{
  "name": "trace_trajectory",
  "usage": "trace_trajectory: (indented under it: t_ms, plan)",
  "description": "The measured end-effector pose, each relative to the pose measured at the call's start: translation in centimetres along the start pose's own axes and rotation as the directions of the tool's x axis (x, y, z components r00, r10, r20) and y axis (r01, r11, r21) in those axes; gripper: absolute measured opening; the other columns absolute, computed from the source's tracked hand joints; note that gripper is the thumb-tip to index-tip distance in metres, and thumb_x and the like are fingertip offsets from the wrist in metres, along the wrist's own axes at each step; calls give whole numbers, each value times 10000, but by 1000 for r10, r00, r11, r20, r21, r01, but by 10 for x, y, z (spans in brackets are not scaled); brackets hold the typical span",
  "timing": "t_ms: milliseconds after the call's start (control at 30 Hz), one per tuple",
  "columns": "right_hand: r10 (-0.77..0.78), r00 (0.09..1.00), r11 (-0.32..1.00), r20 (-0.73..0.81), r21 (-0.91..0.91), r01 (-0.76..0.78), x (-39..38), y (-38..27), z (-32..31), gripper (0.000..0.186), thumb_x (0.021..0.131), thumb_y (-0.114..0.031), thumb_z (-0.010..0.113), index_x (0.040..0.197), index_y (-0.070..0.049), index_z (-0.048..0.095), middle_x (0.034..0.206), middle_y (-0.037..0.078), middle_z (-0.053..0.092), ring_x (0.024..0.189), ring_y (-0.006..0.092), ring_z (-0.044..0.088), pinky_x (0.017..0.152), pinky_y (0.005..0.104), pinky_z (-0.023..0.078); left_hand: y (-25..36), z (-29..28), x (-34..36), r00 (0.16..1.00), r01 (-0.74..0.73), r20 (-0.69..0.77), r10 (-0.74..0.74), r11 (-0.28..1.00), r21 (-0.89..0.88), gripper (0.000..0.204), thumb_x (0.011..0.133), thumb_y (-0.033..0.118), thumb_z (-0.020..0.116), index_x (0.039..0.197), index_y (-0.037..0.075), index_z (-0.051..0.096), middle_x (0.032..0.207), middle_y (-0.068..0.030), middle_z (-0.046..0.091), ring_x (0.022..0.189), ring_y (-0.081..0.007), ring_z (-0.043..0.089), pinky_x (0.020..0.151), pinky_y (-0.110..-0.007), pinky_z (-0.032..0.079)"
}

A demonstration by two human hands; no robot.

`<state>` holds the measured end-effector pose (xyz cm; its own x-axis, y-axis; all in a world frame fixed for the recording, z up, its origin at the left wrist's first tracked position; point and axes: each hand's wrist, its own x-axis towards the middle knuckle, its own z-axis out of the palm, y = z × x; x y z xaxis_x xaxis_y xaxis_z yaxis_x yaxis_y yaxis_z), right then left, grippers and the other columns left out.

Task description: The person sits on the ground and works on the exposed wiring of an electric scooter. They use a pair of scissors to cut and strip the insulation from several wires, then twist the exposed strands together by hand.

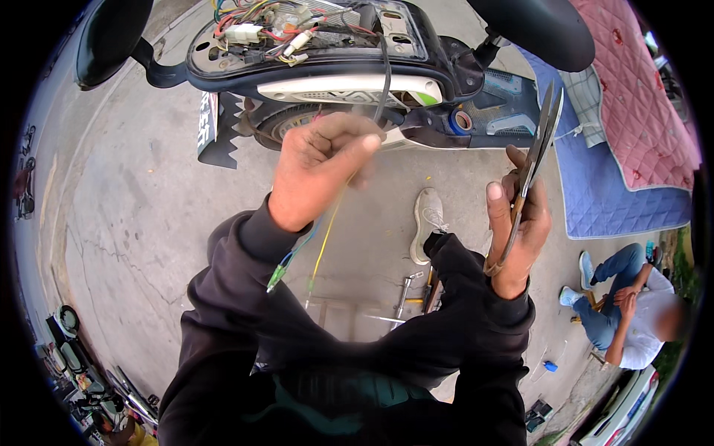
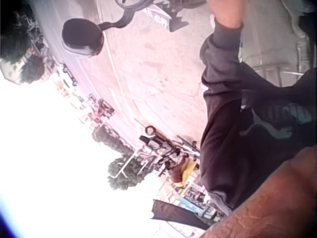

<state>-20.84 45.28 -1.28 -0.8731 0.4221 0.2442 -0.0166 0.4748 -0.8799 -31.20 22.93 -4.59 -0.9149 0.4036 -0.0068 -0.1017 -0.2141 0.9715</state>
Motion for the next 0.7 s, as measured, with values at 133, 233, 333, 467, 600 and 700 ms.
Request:
trace_trajectory:
  t_ms: [133,233,333,467,600,700]
  plan:
    - [37,988,984,148,169,-62,-10,3,32,548,906,-206,705,1332,77,507,959,90,643,824,110,591,706,233,451,-5,7,-1,999,26,30,-24,998,-51,159,958,103,632,1077,-2,619,767,-32,635,637,-87,588,579,-231,476]
    - [142,963,888,230,400,-227,3,11,50,546,905,-193,693,1344,51,479,1073,139,663,905,163,638,737,267,489,-3,11,-3,999,-34,27,35,999,-26,176,966,109,620,1087,-9,572,790,-65,640,662,-108,602,603,-240,487]
    - [109,952,845,286,478,-241,14,12,57,540,905,-188,688,1345,39,472,1102,150,663,924,176,647,744,274,497,-8,10,-3,998,-42,45,41,999,18,153,955,52,606,1073,-4,526,818,-63,647,700,-106,610,632,-241,491]
    - [52,951,815,304,538,-217,23,5,68,506,888,-146,703,1318,33,505,1065,119,670,915,143,631,747,251,489,-11,11,-1,996,-84,23,83,995,58,139,950,19,589,1066,-5,516,804,-63,654,690,-101,610,640,-244,496]
    - [73,939,848,336,475,-236,27,3,72,454,871,-82,707,1276,37,539,951,62,664,815,84,591,700,223,472,-14,12,-1,994,-106,22,104,984,146,130,941,11,596,1066,-16,571,770,-60,666,686,-94,616,641,-239,497]
    - [100,937,864,336,438,-250,28,1,71,433,868,-90,696,1259,24,548,903,50,663,758,85,590,668,236,480,-13,16,-1,990,-138,14,140,948,287,127,934,21,618,1054,-20,614,749,-55,672,675,-87,616,636,-232,493]
